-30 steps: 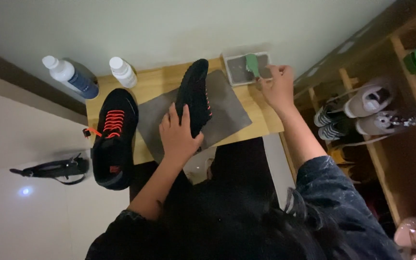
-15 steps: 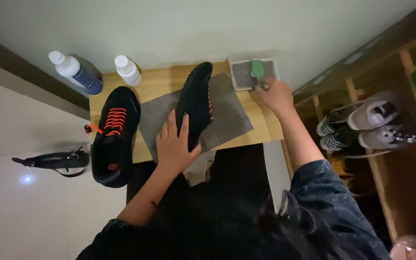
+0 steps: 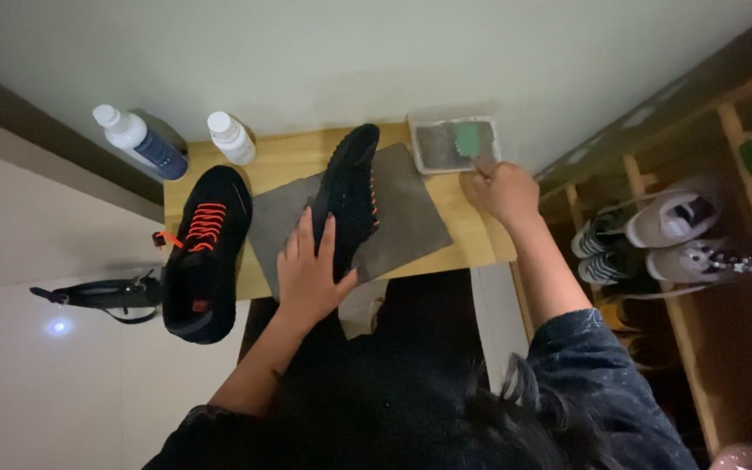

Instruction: The person uses a green brush to scrub the upper and laces of a black sneaker with orange laces. The shoe is held steady on a gray mat while the person repeatedly brushes the surface.

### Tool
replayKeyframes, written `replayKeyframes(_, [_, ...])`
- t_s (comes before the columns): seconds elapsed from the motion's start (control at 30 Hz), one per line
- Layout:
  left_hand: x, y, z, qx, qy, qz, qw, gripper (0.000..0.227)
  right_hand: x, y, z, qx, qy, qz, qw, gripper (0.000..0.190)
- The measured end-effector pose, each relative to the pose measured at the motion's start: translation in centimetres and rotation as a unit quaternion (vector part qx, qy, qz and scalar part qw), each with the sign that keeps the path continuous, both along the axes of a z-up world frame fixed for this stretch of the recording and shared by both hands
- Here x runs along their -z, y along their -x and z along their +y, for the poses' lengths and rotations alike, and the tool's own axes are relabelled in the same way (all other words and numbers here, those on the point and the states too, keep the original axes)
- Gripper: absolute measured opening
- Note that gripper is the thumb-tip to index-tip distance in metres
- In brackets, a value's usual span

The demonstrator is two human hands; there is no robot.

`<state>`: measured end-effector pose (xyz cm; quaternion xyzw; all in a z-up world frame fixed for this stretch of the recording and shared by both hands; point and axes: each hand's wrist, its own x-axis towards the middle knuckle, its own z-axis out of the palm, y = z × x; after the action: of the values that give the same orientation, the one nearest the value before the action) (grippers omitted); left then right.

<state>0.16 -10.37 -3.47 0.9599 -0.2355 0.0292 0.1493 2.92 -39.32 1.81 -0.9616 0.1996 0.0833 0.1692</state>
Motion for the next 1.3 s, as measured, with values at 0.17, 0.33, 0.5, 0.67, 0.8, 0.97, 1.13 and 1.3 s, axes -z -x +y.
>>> replayKeyframes(0.17, [-0.2,0.2,-0.4,-0.008,0.001,-0.003,1.0,0.086,2.4,0.3,-2.5,-0.028,0.012,-0.021,0.999,0.031])
replayKeyframes(0.33, [0.3,0.1,-1.0,-0.027,-0.015,-0.008,0.999,0.091,2.0,0.2,-2.5,-0.027,0.011,-0.002,1.0,0.034])
replayKeyframes(0.5, [1.5,0.1,-1.1,-0.034,-0.051,-0.109,0.992,0.089,2.7,0.2,-3.6,-0.024,-0.012,0.0,1.0,0.037])
replayKeyframes(0.67, [0.1,0.0,-1.7,-0.056,-0.062,-0.058,0.995,0.09,1.0,-0.1,-3.0,-0.045,-0.016,0.032,0.998,0.044])
replayKeyframes(0.8, [1.6,0.3,-1.4,-0.054,-0.073,-0.052,0.995,0.092,2.8,-0.1,-3.5,-0.055,0.035,0.012,0.998,0.044])
replayKeyframes(0.97, [0.9,0.5,-1.2,-0.054,-0.066,-0.055,0.995,0.09,2.3,1.3,-1.8,-0.052,0.053,-0.048,0.996,0.037])
replayKeyframes(1.13, [0.6,0.4,-1.0,-0.037,-0.041,-0.024,0.998,0.088,4.2,1.7,-2.0,-0.019,0.066,-0.083,0.994,0.038])
replayKeyframes(1.3, [2.4,0.5,-0.1,0.029,-0.024,-0.171,0.985,0.074,4.4,2.7,-0.6,0.003,0.079,-0.112,0.991,0.038])
